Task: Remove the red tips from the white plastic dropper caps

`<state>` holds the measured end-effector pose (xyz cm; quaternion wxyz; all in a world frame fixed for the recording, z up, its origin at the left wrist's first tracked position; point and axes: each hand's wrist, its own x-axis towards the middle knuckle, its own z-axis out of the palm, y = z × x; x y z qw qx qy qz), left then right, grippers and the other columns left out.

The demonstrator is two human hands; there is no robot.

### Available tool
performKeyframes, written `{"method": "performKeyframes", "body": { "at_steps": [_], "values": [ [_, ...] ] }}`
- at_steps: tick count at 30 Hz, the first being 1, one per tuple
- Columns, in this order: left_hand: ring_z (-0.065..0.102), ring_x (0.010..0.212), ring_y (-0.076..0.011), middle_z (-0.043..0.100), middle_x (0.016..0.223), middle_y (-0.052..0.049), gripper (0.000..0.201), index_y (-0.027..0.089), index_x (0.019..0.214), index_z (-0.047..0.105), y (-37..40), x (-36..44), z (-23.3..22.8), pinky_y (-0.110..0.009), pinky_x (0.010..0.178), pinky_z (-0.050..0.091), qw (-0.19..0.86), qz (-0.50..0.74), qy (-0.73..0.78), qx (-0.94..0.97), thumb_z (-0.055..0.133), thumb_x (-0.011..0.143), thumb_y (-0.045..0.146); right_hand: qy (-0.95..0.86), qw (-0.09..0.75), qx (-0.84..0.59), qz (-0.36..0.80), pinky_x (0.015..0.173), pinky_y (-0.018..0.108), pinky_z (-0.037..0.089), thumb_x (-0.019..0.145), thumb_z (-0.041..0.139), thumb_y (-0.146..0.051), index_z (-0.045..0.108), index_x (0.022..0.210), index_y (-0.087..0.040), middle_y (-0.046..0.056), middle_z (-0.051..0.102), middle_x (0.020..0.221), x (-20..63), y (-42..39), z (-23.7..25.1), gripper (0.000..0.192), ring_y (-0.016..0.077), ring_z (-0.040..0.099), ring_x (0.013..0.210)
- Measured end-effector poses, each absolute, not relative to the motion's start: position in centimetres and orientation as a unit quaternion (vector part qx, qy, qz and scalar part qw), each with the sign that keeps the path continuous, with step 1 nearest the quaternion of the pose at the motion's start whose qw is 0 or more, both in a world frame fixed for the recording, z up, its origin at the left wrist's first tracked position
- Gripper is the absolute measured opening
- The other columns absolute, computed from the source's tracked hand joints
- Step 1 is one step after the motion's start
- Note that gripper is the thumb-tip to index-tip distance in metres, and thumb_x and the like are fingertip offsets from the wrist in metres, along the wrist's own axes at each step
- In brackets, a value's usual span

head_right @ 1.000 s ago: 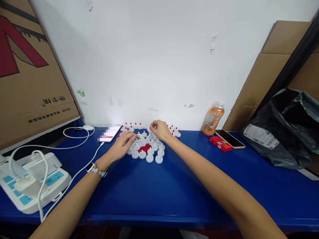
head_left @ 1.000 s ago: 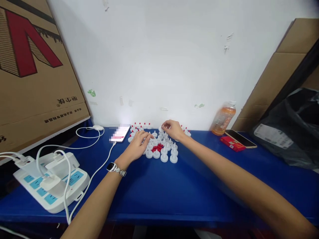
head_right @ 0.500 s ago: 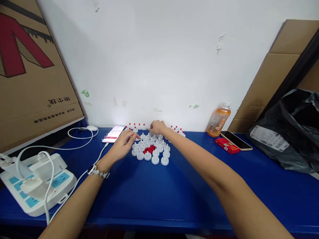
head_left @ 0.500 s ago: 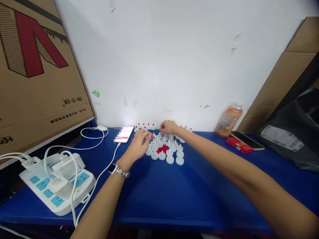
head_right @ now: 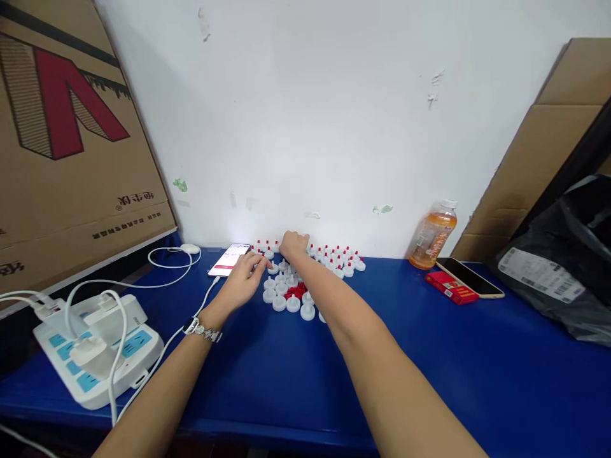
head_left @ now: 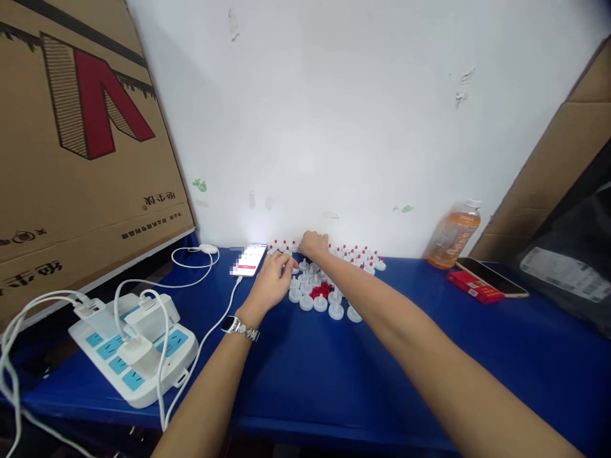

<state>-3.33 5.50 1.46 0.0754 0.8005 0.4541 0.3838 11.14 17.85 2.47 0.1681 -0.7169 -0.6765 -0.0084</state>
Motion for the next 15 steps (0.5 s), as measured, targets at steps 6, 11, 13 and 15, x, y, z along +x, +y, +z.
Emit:
{"method": "performKeyframes", "body": {
  "at_steps": [6,11,13,15],
  "values": [
    [0.054,0.099,-0.0226,0.061,0.097,-0.005,0.028,0.022,0.089,0.063,5.5,-3.2,1.3,-0.039,0.091,0.043,0.079,0.393,0.448,0.799,0.038,0.1,0.03,-0.701,0.23,-0.675,-0.015,0.095,0.037,0.039,0.092,0.051,-0.03,0.07,0.105,-0.018,0.014,0.065,0.118,12.8,15.3,3.6,0.026,0.0257,0.059,0.113],
    [0.056,0.098,-0.0215,0.061,0.098,-0.005,0.02,0.022,0.099,0.057,4.3,-1.8,1.7,-0.036,0.086,0.045,0.088,0.421,0.422,0.798,0.041,0.099,0.034,-0.773,0.383,-0.503,0.049,0.079,0.028,0.046,0.092,0.054,-0.031,0.07,0.102,-0.019,0.007,0.069,0.101,16.3,8.9,3.9,0.023,0.0164,0.064,0.083],
    [0.056,0.097,-0.0211,0.06,0.098,-0.005,0.02,0.022,0.103,0.054,3.7,-0.9,1.7,-0.035,0.085,0.046,0.094,0.425,0.407,0.803,0.041,0.1,0.036,-0.792,0.4,-0.457,0.064,0.075,0.028,0.046,0.088,0.059,-0.027,0.071,0.097,-0.019,0.005,0.069,0.094,17.3,6.0,3.5,0.017,0.0143,0.061,0.073],
    [0.056,0.094,-0.0208,0.059,0.096,-0.005,0.02,0.022,0.103,0.052,2.9,-0.1,1.7,-0.035,0.083,0.046,0.086,0.408,0.388,0.822,0.041,0.1,0.037,-0.787,0.423,-0.44,0.085,0.072,0.027,0.047,0.083,0.061,-0.019,0.071,0.093,-0.019,0.003,0.069,0.089,18.0,3.4,2.8,0.014,0.0138,0.06,0.072]
  ]
}}
